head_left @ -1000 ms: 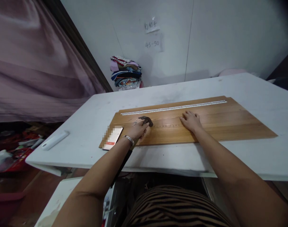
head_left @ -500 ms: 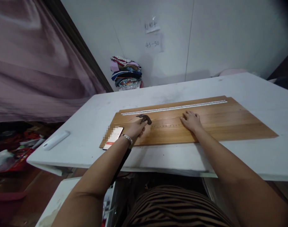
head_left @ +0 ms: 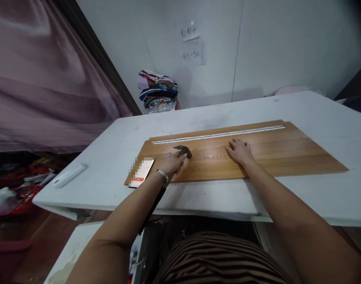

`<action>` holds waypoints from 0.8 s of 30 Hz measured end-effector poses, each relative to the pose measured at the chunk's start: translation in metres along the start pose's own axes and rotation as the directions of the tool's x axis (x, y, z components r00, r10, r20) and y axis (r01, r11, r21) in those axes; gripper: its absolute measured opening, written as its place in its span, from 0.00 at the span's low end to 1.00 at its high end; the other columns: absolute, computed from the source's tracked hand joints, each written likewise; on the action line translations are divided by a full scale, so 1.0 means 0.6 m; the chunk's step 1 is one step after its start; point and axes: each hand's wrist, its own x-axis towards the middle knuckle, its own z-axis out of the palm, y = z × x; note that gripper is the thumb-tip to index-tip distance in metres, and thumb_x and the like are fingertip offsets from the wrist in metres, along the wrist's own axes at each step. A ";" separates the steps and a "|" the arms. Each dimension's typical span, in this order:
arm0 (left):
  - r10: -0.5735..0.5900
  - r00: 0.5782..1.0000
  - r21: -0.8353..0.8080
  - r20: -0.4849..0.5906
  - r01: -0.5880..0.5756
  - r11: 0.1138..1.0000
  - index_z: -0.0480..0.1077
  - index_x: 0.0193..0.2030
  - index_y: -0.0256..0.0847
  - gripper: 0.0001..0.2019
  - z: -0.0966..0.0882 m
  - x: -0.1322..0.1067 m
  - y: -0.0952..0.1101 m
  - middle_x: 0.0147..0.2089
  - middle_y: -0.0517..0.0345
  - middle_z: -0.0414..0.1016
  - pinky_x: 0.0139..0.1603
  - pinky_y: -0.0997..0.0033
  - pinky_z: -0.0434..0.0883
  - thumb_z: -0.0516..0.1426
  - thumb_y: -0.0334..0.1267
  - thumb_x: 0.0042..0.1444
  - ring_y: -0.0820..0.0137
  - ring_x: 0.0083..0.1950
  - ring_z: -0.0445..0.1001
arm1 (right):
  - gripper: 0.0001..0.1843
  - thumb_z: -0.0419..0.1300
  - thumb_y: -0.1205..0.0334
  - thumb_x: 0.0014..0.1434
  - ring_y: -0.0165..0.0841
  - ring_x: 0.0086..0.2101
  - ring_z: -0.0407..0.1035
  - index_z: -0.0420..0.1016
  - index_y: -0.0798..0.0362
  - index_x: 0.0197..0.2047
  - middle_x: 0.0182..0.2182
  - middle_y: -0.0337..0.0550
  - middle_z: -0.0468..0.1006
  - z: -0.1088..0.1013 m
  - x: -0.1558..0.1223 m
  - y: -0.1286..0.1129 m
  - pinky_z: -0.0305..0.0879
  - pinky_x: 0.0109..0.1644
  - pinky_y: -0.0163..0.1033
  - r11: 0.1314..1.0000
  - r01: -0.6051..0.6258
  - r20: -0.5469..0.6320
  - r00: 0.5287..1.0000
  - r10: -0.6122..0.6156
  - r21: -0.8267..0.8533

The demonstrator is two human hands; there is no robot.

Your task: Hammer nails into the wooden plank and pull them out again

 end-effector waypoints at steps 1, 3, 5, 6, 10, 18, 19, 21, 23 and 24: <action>-0.001 1.000 0.001 0.003 0.001 1.000 0.66 0.48 0.41 0.08 0.000 0.000 0.001 0.23 0.70 0.64 0.16 0.79 0.57 0.55 0.44 0.73 0.79 0.15 0.60 | 0.21 0.49 0.54 0.72 0.47 0.63 0.63 0.79 0.52 0.53 0.62 0.58 0.75 0.000 0.000 0.000 0.53 0.66 0.57 1.000 0.002 0.000 1.000 -0.002 0.001; -0.005 1.000 -0.007 0.007 0.005 1.000 0.66 0.49 0.41 0.09 -0.001 -0.001 0.004 0.23 0.71 0.63 0.16 0.80 0.57 0.55 0.44 0.73 0.79 0.14 0.59 | 0.21 0.49 0.53 0.72 0.47 0.63 0.63 0.79 0.53 0.53 0.63 0.58 0.74 0.000 0.001 0.001 0.53 0.66 0.57 1.000 0.004 0.005 1.000 -0.004 0.001; -0.010 1.000 -0.021 0.007 0.010 1.000 0.66 0.51 0.41 0.10 -0.002 0.000 0.006 0.23 0.71 0.63 0.16 0.80 0.57 0.55 0.44 0.73 0.79 0.14 0.59 | 0.21 0.49 0.53 0.72 0.47 0.63 0.63 0.79 0.53 0.53 0.64 0.59 0.73 0.000 0.001 0.002 0.53 0.65 0.56 1.000 0.003 0.009 1.000 -0.003 -0.001; -0.011 1.000 -0.027 0.003 0.011 1.000 0.66 0.52 0.41 0.10 -0.004 0.000 0.007 0.23 0.71 0.63 0.16 0.79 0.57 0.55 0.44 0.73 0.79 0.14 0.59 | 0.21 0.48 0.53 0.72 0.47 0.63 0.63 0.79 0.54 0.53 0.64 0.60 0.73 0.000 0.001 0.002 0.53 0.65 0.56 1.000 0.003 0.009 1.000 -0.003 -0.002; -0.008 1.000 -0.043 -0.013 0.007 0.999 0.67 0.52 0.40 0.09 -0.012 0.001 0.010 0.24 0.70 0.63 0.16 0.78 0.57 0.53 0.42 0.73 0.79 0.15 0.59 | 0.21 0.48 0.54 0.72 0.47 0.63 0.63 0.79 0.52 0.52 0.61 0.57 0.75 0.001 0.001 0.002 0.53 0.65 0.57 1.000 0.009 0.000 1.000 -0.009 0.004; 0.011 1.000 -0.022 -0.002 -0.011 1.000 0.67 0.52 0.40 0.10 -0.012 0.004 0.001 0.23 0.70 0.63 0.17 0.78 0.57 0.54 0.43 0.73 0.78 0.15 0.59 | 0.21 0.49 0.54 0.72 0.47 0.63 0.63 0.79 0.51 0.54 0.61 0.57 0.75 0.002 0.000 -0.001 0.52 0.66 0.57 1.000 -0.003 -0.011 1.000 0.003 0.006; 0.014 1.000 -0.018 0.003 -0.014 1.000 0.67 0.52 0.40 0.09 -0.010 0.005 -0.001 0.23 0.70 0.63 0.17 0.78 0.57 0.53 0.43 0.73 0.78 0.15 0.59 | 0.21 0.49 0.54 0.72 0.47 0.63 0.63 0.79 0.51 0.53 0.62 0.57 0.75 0.000 0.000 -0.001 0.52 0.66 0.57 1.000 -0.004 -0.006 1.000 0.004 0.004; 0.017 1.000 -0.011 0.002 -0.017 1.000 0.67 0.51 0.40 0.09 -0.006 0.006 -0.005 0.23 0.70 0.63 0.16 0.78 0.56 0.53 0.43 0.73 0.78 0.15 0.59 | 0.21 0.49 0.54 0.72 0.47 0.63 0.63 0.79 0.52 0.53 0.63 0.58 0.74 -0.002 -0.001 -0.002 0.52 0.66 0.57 1.000 -0.003 0.004 1.000 0.003 0.001; 0.016 1.000 -0.006 -0.001 -0.016 1.000 0.67 0.49 0.41 0.09 -0.002 0.006 -0.006 0.23 0.70 0.64 0.16 0.79 0.56 0.54 0.44 0.72 0.79 0.14 0.59 | 0.21 0.48 0.54 0.72 0.47 0.63 0.64 0.79 0.52 0.53 0.63 0.58 0.74 -0.004 -0.001 -0.003 0.53 0.66 0.56 1.000 -0.002 0.009 1.000 0.002 0.002; 0.014 1.000 -0.004 -0.001 -0.014 1.000 0.67 0.48 0.41 0.09 -0.001 0.006 -0.006 0.23 0.69 0.64 0.16 0.79 0.55 0.55 0.44 0.72 0.79 0.15 0.59 | 0.21 0.48 0.54 0.72 0.47 0.62 0.64 0.80 0.52 0.52 0.62 0.58 0.75 -0.004 -0.001 -0.003 0.54 0.65 0.56 1.000 -0.002 0.008 1.000 0.002 0.003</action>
